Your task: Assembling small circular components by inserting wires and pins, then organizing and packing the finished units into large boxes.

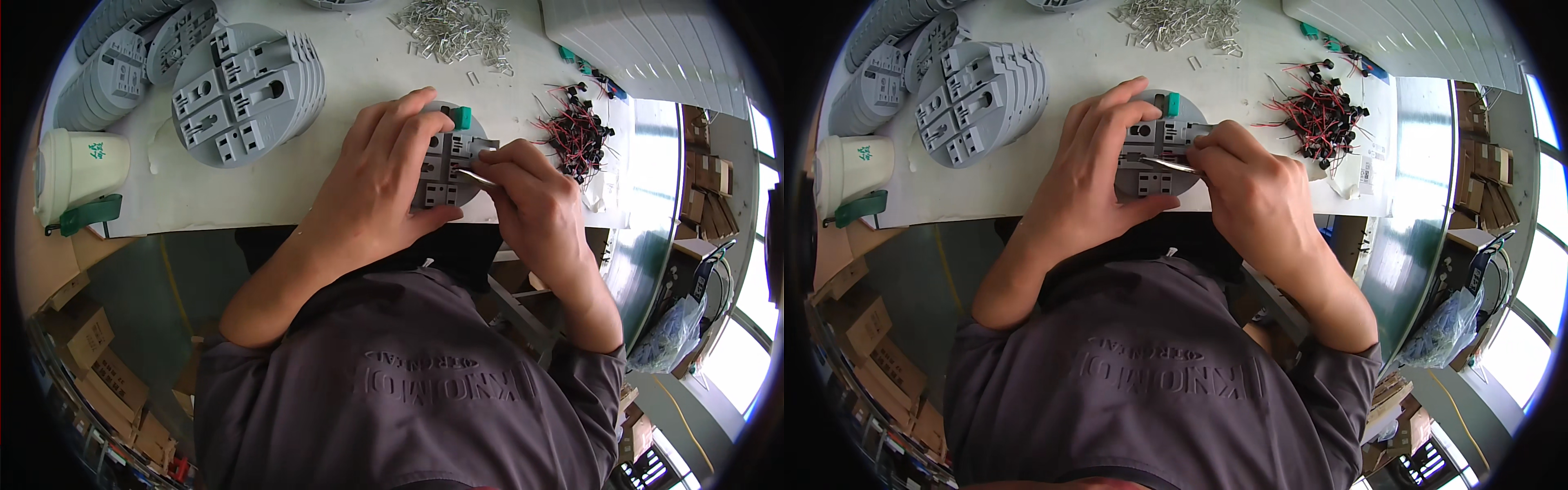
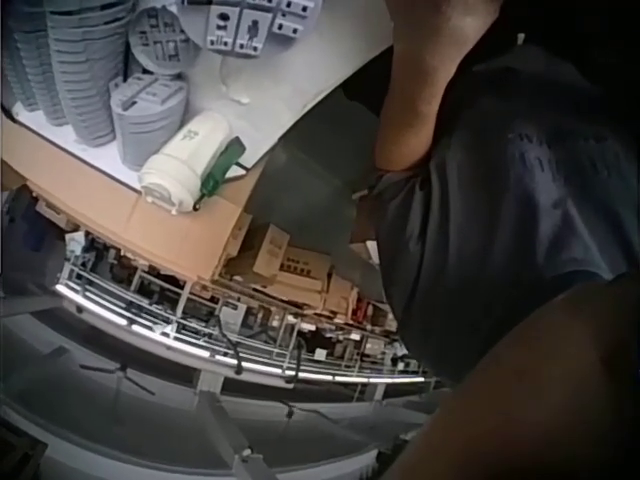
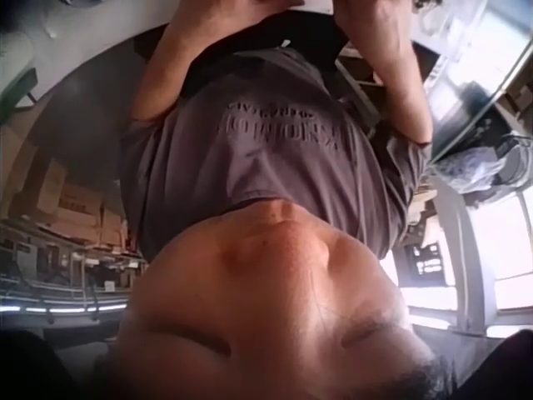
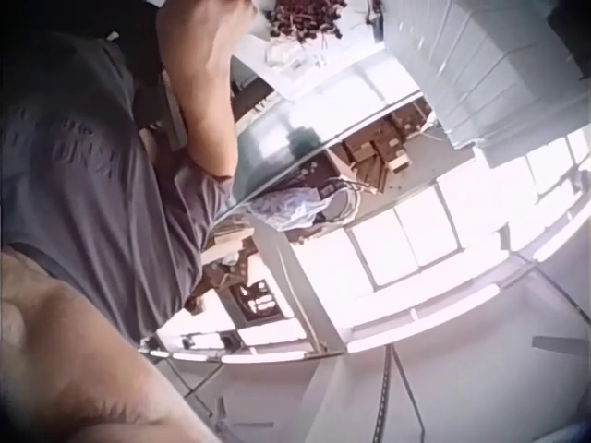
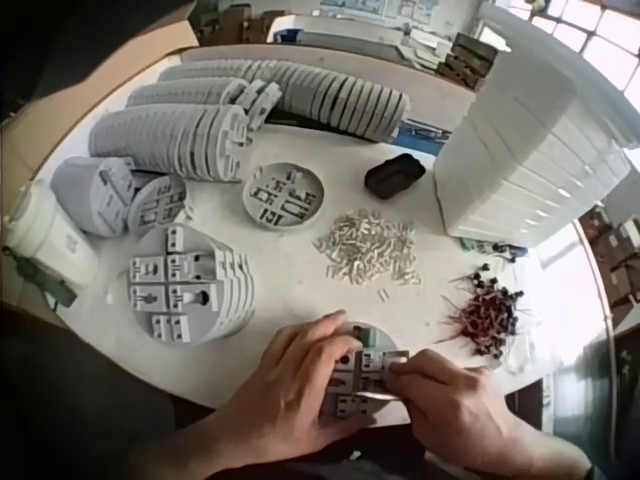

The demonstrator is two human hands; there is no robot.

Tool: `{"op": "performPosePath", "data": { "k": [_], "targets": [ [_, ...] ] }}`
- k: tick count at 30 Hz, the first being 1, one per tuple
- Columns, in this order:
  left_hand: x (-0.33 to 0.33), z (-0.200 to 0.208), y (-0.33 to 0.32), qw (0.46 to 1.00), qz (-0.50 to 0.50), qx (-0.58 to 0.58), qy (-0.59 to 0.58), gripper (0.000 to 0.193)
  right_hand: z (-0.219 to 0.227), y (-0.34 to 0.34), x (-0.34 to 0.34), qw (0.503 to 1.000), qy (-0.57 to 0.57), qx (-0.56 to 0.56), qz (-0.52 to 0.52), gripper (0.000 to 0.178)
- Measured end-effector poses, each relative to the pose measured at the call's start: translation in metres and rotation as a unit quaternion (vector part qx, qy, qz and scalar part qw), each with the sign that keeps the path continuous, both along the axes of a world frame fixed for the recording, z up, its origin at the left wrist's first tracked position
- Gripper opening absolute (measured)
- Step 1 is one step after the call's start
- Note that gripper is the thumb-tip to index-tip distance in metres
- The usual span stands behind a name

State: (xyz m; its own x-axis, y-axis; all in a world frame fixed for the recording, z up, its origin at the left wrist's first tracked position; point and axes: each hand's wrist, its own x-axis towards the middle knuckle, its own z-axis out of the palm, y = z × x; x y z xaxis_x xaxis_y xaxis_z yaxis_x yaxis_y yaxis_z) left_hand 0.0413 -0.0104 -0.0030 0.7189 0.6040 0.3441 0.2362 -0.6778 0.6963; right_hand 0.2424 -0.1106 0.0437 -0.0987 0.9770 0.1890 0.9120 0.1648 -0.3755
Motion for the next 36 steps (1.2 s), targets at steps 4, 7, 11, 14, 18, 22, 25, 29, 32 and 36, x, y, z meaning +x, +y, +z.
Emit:
{"op": "performPosePath", "data": {
  "k": [4,7,11,14,18,22,25,29,32,36],
  "targets": [
    [-0.001,0.000,0.001,1.000,-0.005,0.008,0.000,0.086,0.007,-0.006,-0.014,0.990,-0.134,-0.030,0.005,0.029],
    [0.003,0.002,-0.002,1.000,0.017,0.000,-0.022,0.093,-0.014,-0.024,-0.026,0.985,-0.166,0.031,-0.032,0.035],
    [0.013,0.028,0.003,0.996,0.020,0.031,0.084,0.093,-0.020,-0.026,-0.021,0.992,-0.112,0.050,-0.042,0.038],
    [0.019,0.046,0.002,0.978,0.026,0.069,0.197,0.091,-0.022,-0.025,-0.007,0.996,0.048,0.061,-0.032,0.037],
    [0.025,0.052,-0.003,0.990,0.021,0.113,0.086,0.091,0.003,-0.033,-0.001,0.816,0.530,0.117,-0.197,0.026],
    [0.023,0.002,-0.007,0.993,0.057,0.100,-0.035,0.096,0.011,-0.024,0.021,0.788,0.565,-0.005,-0.246,0.021],
    [0.015,-0.002,-0.005,0.994,0.051,0.067,-0.076,0.097,0.010,-0.022,0.036,0.831,0.506,-0.040,-0.227,0.019],
    [0.002,0.001,-0.005,0.996,0.009,-0.027,-0.085,0.095,0.011,-0.019,0.043,0.957,0.262,-0.025,-0.123,0.017],
    [0.002,0.006,0.002,0.999,0.001,-0.017,-0.035,0.102,0.028,-0.011,0.039,0.989,0.129,-0.034,-0.065,0.012],
    [0.001,0.002,0.007,0.999,0.007,-0.029,-0.022,0.104,0.035,0.000,0.029,0.996,0.021,-0.085,-0.033,0.012]
  ]
}}
